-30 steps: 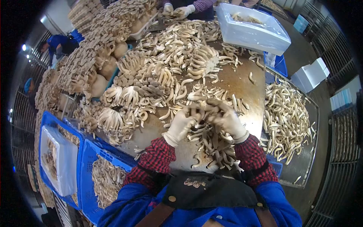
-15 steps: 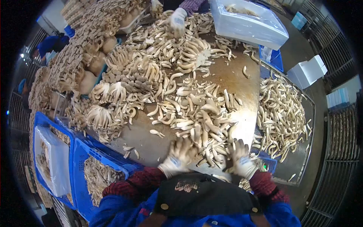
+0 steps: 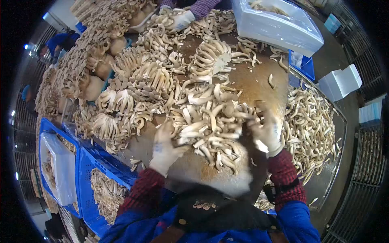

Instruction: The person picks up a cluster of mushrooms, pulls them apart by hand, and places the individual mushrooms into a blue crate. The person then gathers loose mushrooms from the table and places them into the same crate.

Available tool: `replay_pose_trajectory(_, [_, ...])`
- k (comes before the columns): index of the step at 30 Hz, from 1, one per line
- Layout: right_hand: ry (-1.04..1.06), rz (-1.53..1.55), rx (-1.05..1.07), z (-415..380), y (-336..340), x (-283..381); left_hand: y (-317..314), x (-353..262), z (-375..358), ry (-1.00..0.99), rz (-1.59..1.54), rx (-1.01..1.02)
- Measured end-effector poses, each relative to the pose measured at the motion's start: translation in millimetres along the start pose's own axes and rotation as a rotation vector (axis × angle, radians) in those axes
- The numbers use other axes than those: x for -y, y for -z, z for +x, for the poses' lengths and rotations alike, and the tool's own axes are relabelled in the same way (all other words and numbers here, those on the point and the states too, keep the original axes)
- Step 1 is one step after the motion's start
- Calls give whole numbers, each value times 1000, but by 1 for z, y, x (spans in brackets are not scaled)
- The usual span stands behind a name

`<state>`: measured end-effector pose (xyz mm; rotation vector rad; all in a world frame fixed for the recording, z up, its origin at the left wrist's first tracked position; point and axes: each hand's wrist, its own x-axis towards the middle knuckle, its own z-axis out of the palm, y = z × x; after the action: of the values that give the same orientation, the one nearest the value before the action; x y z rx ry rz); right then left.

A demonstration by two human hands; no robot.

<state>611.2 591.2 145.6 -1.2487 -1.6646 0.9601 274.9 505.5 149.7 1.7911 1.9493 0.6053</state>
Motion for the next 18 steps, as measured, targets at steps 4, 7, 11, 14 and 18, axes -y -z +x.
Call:
replay_pose_trajectory(4, [78,-553,-256,49,17,-101,-13,6,-36,195,-425,136])
replay_pose_trajectory(7, [39,-355,-67,79,-33,-64,-58,-10,-26,111,-196,123])
replay_pose_trajectory(11, [168,-133,94,73,-80,-16,-87,-26,18,-93,-238,-130])
replay_pose_trajectory(14, [249,-155,171,40,-66,19,-71,-31,8,-393,-18,-234])
replay_pose_trajectory(18, [85,-518,109,13,-41,-7,-60,-34,-7,-252,-169,-143])
